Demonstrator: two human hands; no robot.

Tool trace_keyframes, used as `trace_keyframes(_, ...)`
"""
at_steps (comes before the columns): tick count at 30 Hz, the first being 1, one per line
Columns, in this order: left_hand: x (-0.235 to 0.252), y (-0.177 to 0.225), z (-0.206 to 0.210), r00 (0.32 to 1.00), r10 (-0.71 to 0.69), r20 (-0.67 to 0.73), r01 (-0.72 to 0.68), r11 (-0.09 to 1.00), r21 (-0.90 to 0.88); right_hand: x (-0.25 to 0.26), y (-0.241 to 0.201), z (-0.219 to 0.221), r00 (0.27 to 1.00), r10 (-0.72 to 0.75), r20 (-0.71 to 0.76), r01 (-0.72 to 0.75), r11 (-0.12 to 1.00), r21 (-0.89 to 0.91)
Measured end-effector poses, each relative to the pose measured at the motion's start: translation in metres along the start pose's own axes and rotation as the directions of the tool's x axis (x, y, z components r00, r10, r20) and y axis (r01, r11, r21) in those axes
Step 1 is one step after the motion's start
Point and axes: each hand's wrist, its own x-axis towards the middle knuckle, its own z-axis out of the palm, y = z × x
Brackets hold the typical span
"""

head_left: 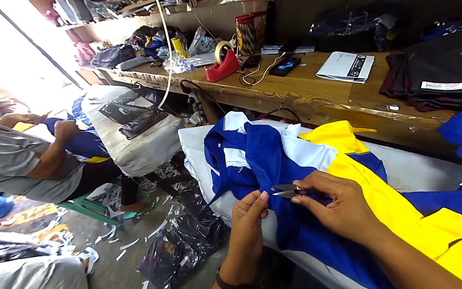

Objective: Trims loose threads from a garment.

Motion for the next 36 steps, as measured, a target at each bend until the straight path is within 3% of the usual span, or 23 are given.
trace_keyframes(6, 0.000, 0.002, 0.001, 0.999, -0.036, -0.007, 0.036, 0.999, 0.003, 0.003, 0.001, -0.004, 0.988, -0.153, -0.015, 0.149, 0.975, -0.164)
trace_keyframes(9, 0.000, 0.002, 0.001, 0.996, -0.085, -0.003, 0.085, 0.996, -0.032, 0.003, 0.002, -0.005, 0.987, -0.161, -0.006, 0.158, 0.976, -0.148)
trace_keyframes(18, -0.001, 0.001, 0.002, 0.994, -0.110, 0.002, 0.110, 0.991, -0.080, 0.002, 0.006, -0.001, 0.997, 0.059, 0.056, -0.066, 0.988, 0.137)
trace_keyframes(25, -0.004, -0.003, 0.003, 0.997, -0.080, 0.014, 0.081, 0.993, -0.081, 0.001, -0.002, 0.001, 0.975, 0.204, 0.091, -0.223, 0.914, 0.339)
trace_keyframes(32, -0.004, -0.004, 0.004, 1.000, -0.003, -0.008, 0.003, 0.999, -0.038, -0.002, -0.006, 0.001, 0.993, 0.116, -0.011, -0.116, 0.993, 0.026)
trace_keyframes(36, -0.005, -0.008, 0.007, 0.994, 0.109, -0.006, -0.108, 0.992, 0.067, -0.003, -0.007, 0.004, 0.993, 0.120, -0.014, -0.120, 0.992, 0.027)
